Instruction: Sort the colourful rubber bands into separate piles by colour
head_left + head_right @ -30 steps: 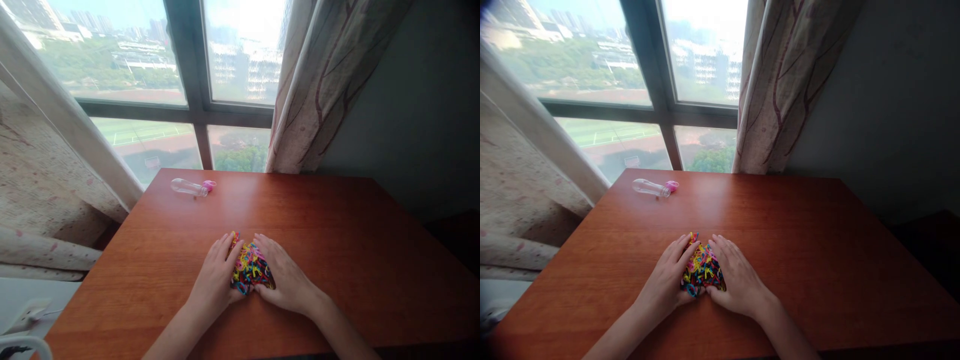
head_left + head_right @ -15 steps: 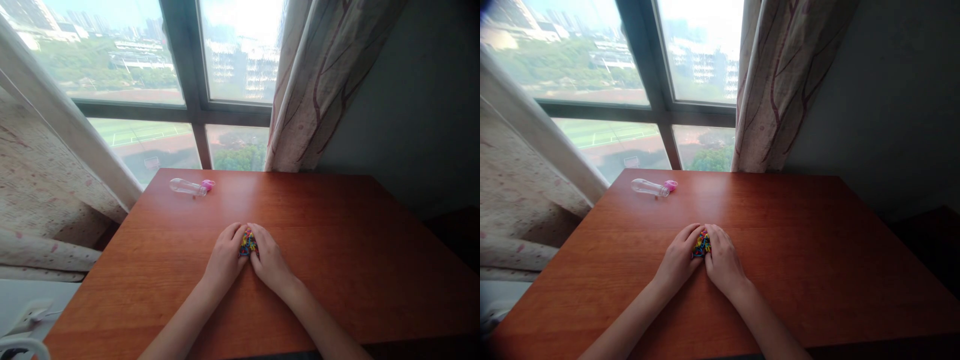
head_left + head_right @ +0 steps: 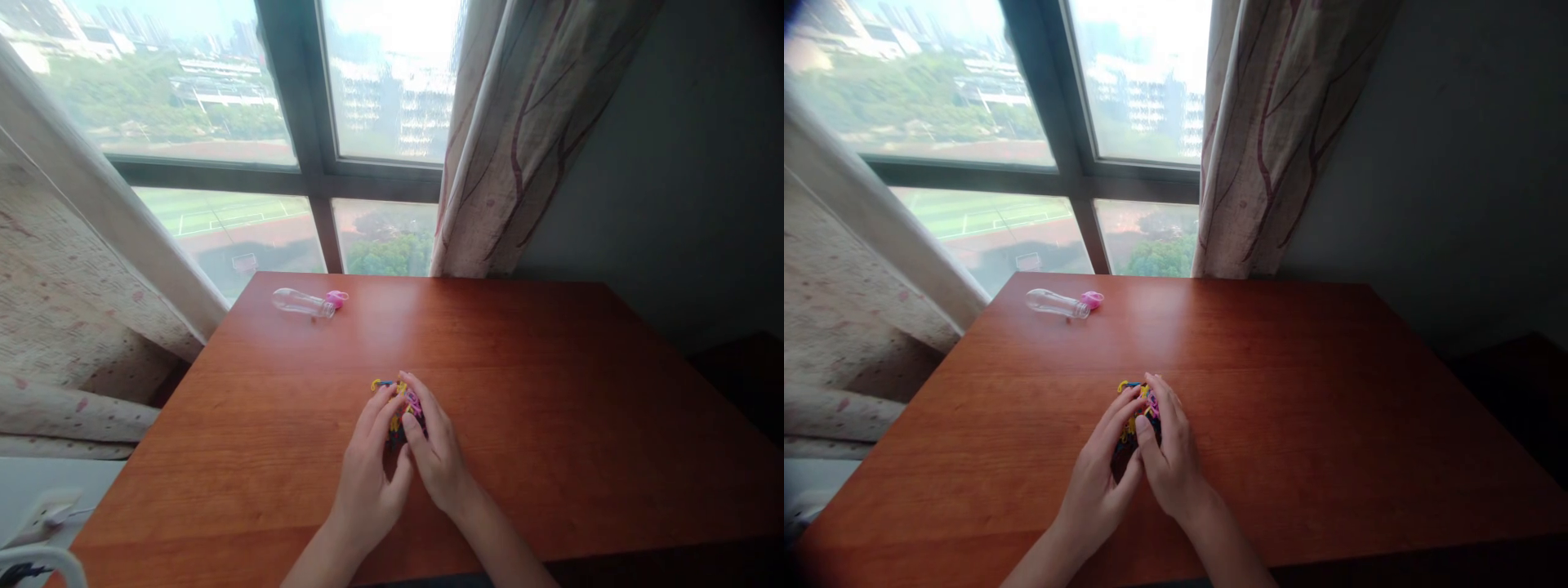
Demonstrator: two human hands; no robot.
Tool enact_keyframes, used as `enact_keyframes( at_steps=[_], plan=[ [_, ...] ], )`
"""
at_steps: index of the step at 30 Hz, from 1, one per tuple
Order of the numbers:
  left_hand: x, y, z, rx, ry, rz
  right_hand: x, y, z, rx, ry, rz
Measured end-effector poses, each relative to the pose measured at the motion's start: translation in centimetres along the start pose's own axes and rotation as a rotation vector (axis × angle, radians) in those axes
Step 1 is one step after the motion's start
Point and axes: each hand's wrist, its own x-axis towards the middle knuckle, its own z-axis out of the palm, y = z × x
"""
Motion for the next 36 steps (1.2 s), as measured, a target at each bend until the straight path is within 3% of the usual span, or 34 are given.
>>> enact_keyframes(
  at_steps=[5, 10, 12, 15, 18, 24, 27, 32, 36],
  plan=[
    [-0.7, 0.1, -0.6, -0.02, 0.01, -0.005, 0.4, 0.0, -0.2, 0.082, -0.027, 0.021],
    [0.4, -1.0, -2.7, -0.041, 0.087, -0.069, 1.2, 1.6, -1.6, 0.223, 0.239, 0.17],
    [1.1, -1.7, -3.4, -0.016, 0.1, -0.088, 1.5, 2.4, -1.9, 0.235, 0.275, 0.203],
    [2.3, -2.7, -3.6, 0.091, 0.068, -0.095, 1.8, 3.0, -2.0, 0.216, 0.243, 0.205],
    [3.2, -3.1, -2.9, 0.25, -0.036, -0.052, 2.2, 2.7, -1.7, 0.16, 0.21, 0.17],
    [3.1, -1.7, -0.7, 0.417, -0.194, 0.112, 3.0, 1.8, -1.1, 0.119, 0.174, 0.114],
    [2.9, -1.4, -0.5, 0.414, -0.224, 0.123, 3.1, 2.1, -1.2, 0.141, 0.158, 0.125],
    [2.6, -2.1, -2.0, 0.307, -0.143, 0.037, 3.0, 3.0, -1.5, 0.266, 0.192, 0.17],
    [0.6, -2.9, -4.3, 0.321, -0.095, 0.025, 3.1, 3.0, -1.4, 0.293, 0.221, 0.178]
  ],
)
